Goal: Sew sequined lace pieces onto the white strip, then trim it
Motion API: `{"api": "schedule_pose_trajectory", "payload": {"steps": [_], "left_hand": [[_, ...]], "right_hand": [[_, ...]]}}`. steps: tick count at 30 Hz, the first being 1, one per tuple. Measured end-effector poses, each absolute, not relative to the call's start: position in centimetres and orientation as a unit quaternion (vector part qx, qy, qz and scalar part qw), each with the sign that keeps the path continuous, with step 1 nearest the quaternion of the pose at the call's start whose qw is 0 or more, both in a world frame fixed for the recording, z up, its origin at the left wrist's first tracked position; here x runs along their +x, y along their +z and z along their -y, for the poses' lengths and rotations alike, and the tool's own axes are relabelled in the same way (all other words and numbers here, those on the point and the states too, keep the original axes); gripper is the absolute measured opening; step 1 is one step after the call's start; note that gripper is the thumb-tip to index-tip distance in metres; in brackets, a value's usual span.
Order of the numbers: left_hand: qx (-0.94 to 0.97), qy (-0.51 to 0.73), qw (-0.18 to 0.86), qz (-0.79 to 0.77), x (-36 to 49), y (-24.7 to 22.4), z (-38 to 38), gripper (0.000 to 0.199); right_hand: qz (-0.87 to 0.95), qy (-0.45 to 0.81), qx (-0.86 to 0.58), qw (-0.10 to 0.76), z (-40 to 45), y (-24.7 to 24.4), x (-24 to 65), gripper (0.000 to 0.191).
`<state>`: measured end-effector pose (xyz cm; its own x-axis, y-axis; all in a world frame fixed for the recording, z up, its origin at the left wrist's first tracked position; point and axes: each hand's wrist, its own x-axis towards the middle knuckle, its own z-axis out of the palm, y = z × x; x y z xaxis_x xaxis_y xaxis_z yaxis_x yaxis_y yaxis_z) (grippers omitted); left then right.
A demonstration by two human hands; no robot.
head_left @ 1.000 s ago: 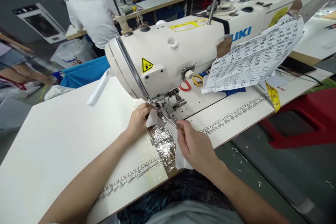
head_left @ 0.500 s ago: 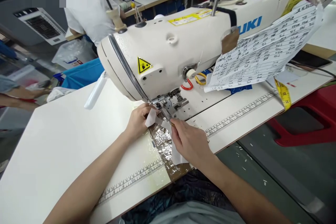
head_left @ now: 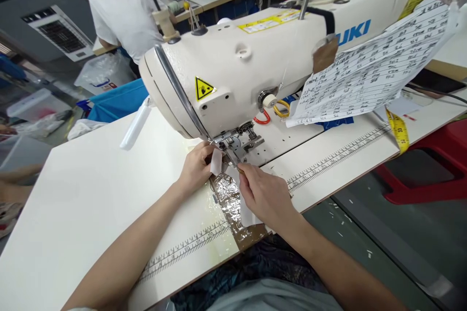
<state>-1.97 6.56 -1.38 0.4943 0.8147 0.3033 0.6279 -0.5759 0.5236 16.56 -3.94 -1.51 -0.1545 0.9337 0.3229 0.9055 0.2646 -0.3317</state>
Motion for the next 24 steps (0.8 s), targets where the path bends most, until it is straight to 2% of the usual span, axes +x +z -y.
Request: {"api": "schedule_pose_trajectory", "payload": {"steps": [6, 15, 19, 24], "left_hand": [[0.859, 0.258, 0.143, -0.418, -1.88, -1.49, -6.68, 0.012], [0.823, 0.299, 0.205, -0.437, -2.03, -1.58, -6.63, 0.016], [0.839, 0.317, 0.167, -0.411, -1.99, -1.87, -6.62, 0.014], [0.885, 0.317, 0.062, -0.335, -1.83, -2.08, -6.49, 0.012]], "right_hand": [[0.765, 0.018, -0.601, 0.232, 3.94, -1.50, 16.49, 0.033], [0.762, -0.011, -0.605, 0.231, 4.10, -1.50, 16.43, 0.031], [0.761, -0.008, -0.608, 0.226, 3.90, -1.50, 16.33, 0.030], [0.758, -0.019, -0.605, 0.243, 3.83, -1.76, 16.25, 0.030]]}}
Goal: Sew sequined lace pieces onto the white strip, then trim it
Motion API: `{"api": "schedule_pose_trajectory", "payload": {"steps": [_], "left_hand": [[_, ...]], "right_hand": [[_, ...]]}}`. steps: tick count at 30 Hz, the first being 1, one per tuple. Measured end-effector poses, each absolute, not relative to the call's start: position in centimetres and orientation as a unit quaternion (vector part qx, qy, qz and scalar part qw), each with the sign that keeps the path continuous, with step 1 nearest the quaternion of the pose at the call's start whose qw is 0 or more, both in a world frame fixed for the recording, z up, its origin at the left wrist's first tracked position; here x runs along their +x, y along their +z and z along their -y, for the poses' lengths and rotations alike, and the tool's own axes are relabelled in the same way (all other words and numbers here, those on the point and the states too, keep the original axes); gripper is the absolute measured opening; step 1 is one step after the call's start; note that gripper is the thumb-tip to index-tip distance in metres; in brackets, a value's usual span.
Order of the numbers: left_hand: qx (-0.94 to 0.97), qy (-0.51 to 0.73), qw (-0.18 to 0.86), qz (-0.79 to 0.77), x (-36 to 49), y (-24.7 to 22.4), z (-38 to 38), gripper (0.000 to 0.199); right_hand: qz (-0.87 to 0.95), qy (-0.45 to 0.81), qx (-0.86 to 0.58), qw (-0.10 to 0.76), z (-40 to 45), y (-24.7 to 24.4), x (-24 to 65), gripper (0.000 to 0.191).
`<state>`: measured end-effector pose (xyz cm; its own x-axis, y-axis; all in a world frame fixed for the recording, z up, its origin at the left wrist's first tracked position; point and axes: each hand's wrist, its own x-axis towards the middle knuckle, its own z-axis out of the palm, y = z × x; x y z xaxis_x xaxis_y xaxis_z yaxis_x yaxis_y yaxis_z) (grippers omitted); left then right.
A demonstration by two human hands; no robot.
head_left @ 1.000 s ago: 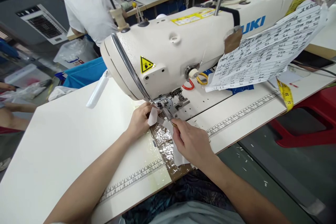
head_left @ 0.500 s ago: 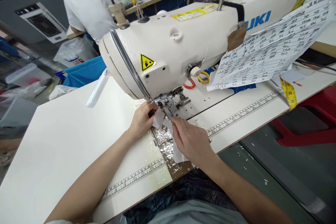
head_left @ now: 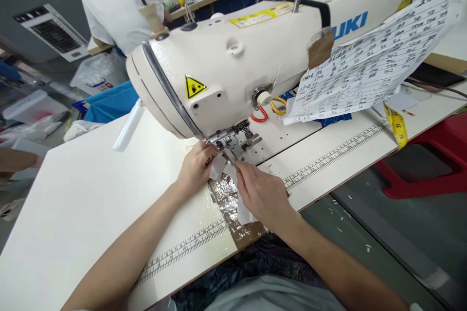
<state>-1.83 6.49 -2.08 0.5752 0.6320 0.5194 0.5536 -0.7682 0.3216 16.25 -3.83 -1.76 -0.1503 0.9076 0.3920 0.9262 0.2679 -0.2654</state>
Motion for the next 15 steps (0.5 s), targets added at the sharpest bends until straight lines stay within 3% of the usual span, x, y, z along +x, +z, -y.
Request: {"api": "schedule_pose_trajectory", "payload": {"steps": [3, 6, 10, 15], "left_hand": [[0.912, 0.284, 0.028, -0.295, -2.0, -1.6, -5.9, 0.010], [0.932, 0.238, 0.011, -0.273, -2.2, -1.0, -4.9, 0.022], [0.936, 0.160, -0.045, -0.309, -1.8, -1.0, -3.6, 0.035], [0.911, 0.123, -0.085, -0.384, -0.1, -1.0, -1.8, 0.034]], "right_hand": [[0.749, -0.022, -0.600, 0.282, 5.0, -1.7, 16.9, 0.028], [0.734, 0.058, -0.587, 0.335, 7.7, -1.3, 18.3, 0.018], [0.738, 0.213, -0.551, 0.326, 12.0, -0.5, 20.3, 0.012], [0.761, 0.228, -0.516, 0.320, 14.4, -0.3, 21.0, 0.019]]}}
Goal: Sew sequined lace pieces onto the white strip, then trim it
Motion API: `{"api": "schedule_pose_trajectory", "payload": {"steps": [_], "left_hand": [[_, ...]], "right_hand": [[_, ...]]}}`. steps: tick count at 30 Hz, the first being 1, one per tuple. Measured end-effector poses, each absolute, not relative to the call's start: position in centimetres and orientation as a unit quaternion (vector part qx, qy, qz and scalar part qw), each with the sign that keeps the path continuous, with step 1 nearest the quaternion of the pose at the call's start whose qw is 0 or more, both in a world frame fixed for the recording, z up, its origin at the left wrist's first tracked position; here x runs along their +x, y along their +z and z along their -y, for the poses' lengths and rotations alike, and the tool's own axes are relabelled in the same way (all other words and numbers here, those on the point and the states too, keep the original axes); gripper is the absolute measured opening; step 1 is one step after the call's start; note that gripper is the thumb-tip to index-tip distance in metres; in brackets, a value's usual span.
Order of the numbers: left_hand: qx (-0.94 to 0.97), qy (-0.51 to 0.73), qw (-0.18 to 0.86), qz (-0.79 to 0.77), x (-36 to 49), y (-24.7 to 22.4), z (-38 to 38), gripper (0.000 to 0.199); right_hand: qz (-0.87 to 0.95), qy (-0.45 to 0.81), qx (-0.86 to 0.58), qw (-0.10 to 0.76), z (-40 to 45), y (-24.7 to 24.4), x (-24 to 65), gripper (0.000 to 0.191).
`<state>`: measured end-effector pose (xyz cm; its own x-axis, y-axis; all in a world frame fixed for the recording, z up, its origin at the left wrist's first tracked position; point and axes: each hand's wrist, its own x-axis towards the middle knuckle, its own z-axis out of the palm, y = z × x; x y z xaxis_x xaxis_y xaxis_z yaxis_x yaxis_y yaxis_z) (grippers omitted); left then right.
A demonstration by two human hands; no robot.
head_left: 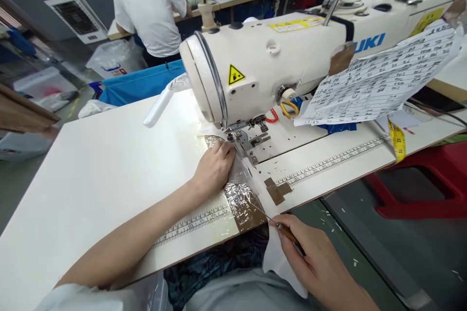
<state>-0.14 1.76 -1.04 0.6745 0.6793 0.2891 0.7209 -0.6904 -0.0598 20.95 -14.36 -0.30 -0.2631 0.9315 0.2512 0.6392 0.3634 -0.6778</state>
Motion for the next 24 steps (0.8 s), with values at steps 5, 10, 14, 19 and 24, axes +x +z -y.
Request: {"api": "schedule_pose_trajectory", "payload": {"steps": [5, 10, 14, 19, 24], "left_hand": [[-0.906, -0.091, 0.067, 0.407, 0.2, -0.6, -0.1, 0.040], [-0.916, -0.076, 0.067, 0.387, -0.1, -0.6, 0.2, 0.045], [-0.917, -0.074, 0.068, 0.385, -0.2, -0.5, 0.1, 0.045], [-0.910, -0.101, 0.043, 0.400, -0.6, -0.8, -0.3, 0.045], [-0.913, -0.133, 0.018, 0.385, -1.3, -1.3, -1.2, 0.045]], "right_hand": [[0.764, 0.232, -0.512, 0.318, 14.9, -1.0, 20.9, 0.021], [0.756, 0.230, -0.520, 0.323, 15.4, -1.9, 21.4, 0.022], [0.748, 0.252, -0.531, 0.308, 15.2, -2.2, 21.6, 0.022], [0.665, 0.335, -0.579, 0.334, 14.9, -2.1, 21.5, 0.023], [0.464, 0.506, -0.598, 0.414, 14.5, -2.2, 20.7, 0.027]]}}
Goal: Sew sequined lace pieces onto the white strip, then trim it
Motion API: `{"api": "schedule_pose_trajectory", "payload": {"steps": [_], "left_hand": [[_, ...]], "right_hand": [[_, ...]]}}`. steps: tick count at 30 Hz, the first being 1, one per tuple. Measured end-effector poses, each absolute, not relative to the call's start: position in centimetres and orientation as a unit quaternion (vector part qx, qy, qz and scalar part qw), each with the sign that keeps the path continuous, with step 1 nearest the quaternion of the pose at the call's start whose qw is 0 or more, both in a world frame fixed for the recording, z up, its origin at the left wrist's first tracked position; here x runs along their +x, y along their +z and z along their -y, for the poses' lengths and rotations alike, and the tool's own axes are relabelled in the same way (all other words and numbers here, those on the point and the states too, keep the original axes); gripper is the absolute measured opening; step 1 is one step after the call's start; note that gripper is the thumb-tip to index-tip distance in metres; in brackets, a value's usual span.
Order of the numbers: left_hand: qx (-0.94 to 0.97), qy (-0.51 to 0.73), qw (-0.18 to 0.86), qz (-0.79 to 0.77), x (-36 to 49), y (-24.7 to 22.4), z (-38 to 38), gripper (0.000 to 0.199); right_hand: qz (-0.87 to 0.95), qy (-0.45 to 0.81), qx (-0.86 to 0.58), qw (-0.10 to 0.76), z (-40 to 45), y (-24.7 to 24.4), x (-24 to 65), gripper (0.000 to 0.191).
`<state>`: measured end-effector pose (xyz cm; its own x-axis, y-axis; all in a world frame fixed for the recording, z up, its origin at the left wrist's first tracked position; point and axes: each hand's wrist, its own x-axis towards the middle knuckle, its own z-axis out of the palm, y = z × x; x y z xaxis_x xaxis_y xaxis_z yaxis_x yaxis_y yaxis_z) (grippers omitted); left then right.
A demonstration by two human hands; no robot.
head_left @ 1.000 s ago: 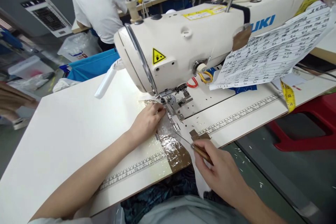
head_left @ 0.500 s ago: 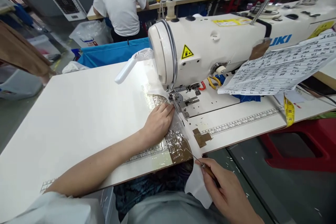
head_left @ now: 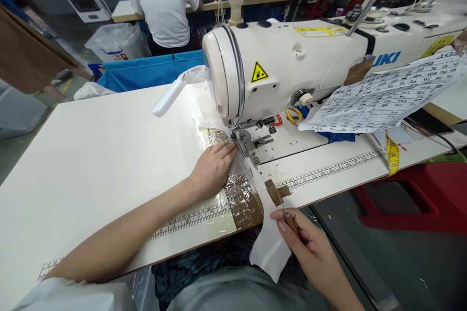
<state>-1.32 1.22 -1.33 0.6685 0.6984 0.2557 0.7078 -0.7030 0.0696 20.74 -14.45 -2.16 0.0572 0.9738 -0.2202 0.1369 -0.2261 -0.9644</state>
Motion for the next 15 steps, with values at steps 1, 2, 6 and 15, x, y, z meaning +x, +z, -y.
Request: {"api": "schedule_pose_trajectory", "payload": {"steps": [1, 2, 6, 15], "left_hand": [[-0.915, -0.137, 0.013, 0.379, -1.4, -1.4, -1.4, 0.045], [-0.917, -0.142, 0.009, 0.373, -1.6, -1.4, -1.5, 0.045], [-0.922, -0.148, 0.008, 0.358, -1.7, -1.5, -1.6, 0.045], [-0.909, -0.146, 0.068, 0.384, -0.4, -1.2, -1.6, 0.036]], "right_hand": [[0.407, 0.554, -0.583, 0.433, 14.4, -2.3, 20.4, 0.029], [0.343, 0.602, -0.562, 0.452, 14.4, -2.4, 20.0, 0.032], [0.184, 0.700, -0.488, 0.488, 14.9, -2.6, 18.3, 0.041], [0.427, 0.519, -0.616, 0.411, 14.4, -1.6, 18.7, 0.043]]}}
